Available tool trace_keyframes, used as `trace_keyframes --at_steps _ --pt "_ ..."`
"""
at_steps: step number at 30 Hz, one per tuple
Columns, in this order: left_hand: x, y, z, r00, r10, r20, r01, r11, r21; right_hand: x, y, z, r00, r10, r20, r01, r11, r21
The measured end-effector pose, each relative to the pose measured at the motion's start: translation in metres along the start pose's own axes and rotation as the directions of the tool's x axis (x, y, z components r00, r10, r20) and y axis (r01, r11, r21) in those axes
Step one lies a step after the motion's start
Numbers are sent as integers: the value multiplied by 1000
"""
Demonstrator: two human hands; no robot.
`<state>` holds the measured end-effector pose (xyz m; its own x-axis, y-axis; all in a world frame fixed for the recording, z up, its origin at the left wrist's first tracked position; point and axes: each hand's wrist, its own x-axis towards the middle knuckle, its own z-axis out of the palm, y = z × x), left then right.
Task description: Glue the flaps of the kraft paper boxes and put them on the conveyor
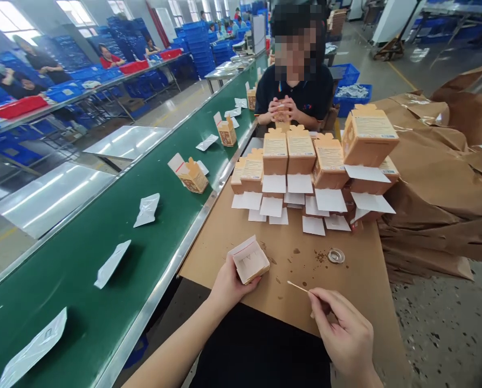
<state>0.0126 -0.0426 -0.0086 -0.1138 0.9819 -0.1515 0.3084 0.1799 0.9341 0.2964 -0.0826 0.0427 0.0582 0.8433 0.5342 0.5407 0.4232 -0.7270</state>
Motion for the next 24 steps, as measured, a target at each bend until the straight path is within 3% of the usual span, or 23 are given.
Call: trace_keyframes --at_steps 2,4,8,11,13,16,19,22,24 --pt "3 2 -11 999 3 -48 -1 1000 27 1 1 2 1000 -26 -11 26 1000 0" --pt "7 0 -35 982 14 -188 3 996 91 -2 7 1 999 -41 -2 41 999 -24" --pt "15 -14 -115 862 91 -499 28 974 225 -11 25 -8 999 -46 24 48 994 -99" --pt "20 -30 -167 773 110 -625 45 973 228 -15 36 -13 999 -36 30 39 993 -113" --pt "25 -38 -187 731 54 -680 67 986 150 -14 38 -12 999 -20 30 23 994 -104" --pt "39 -44 -202 706 -20 -708 104 992 75 -10 37 -8 1000 14 10 -13 997 -82" --pt "55 -41 -207 697 -21 -717 125 988 92 -1 33 -4 999 34 7 -34 997 -67" --pt "60 -39 -206 702 -15 -712 109 990 86 5 28 -10 999 50 -3 -50 996 -77" --pt "50 -42 -199 680 -2 -733 82 994 73 2 28 -20 993 108 -54 -114 987 -114"
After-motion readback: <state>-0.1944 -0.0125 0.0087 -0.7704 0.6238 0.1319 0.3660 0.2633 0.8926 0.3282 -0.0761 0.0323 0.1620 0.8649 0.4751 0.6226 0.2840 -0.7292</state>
